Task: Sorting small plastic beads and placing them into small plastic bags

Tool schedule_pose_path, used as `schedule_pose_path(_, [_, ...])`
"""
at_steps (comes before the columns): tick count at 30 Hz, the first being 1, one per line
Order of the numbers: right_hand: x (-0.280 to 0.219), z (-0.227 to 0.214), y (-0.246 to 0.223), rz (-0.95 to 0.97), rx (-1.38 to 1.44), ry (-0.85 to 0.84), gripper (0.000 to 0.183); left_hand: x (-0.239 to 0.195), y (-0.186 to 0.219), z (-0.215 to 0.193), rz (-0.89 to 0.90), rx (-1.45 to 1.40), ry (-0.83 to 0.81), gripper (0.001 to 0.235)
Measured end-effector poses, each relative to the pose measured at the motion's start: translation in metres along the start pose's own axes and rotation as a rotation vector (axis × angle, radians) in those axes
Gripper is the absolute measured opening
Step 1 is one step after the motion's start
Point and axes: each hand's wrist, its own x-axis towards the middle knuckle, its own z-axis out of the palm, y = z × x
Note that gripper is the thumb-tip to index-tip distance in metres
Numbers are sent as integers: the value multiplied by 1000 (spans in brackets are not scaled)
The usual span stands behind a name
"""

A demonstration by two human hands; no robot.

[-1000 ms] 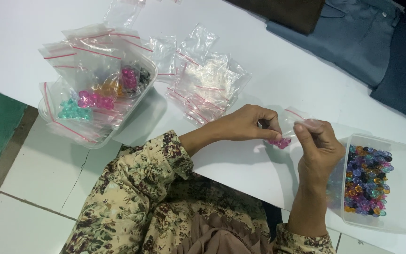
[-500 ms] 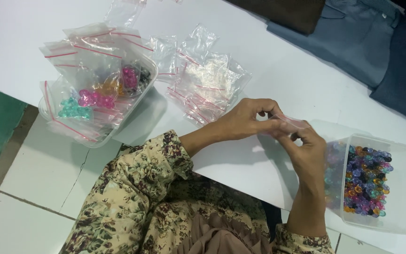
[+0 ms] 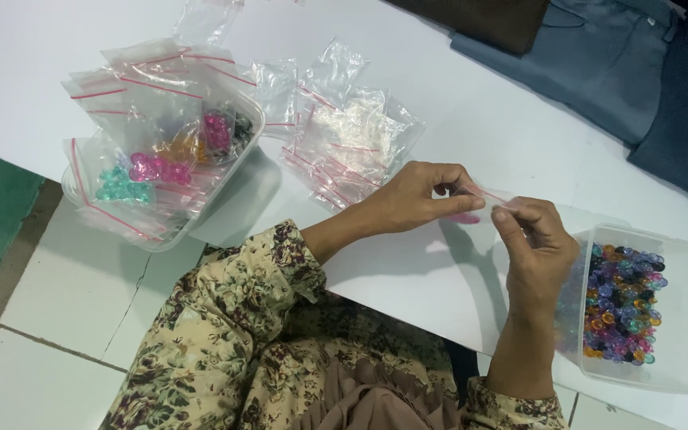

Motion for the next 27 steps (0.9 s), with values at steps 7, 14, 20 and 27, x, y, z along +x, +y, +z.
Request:
schedule_pose_path(7, [3, 2, -2, -26, -39, -61, 15, 1, 2, 0, -7, 8, -25, 17])
schedule_pose_path(14, [3, 6, -14, -36, 7, -7, 13, 0, 4, 1, -29, 32, -55, 17])
schedule_pose_path(20, [1, 5, -10, -76, 1, -25, 10, 0, 4, 6, 17, 18, -15, 18])
schedule_pose_path(27, [-8, 6, -26, -31, -125, -7, 6, 0, 14, -1, 71, 20, 25, 12])
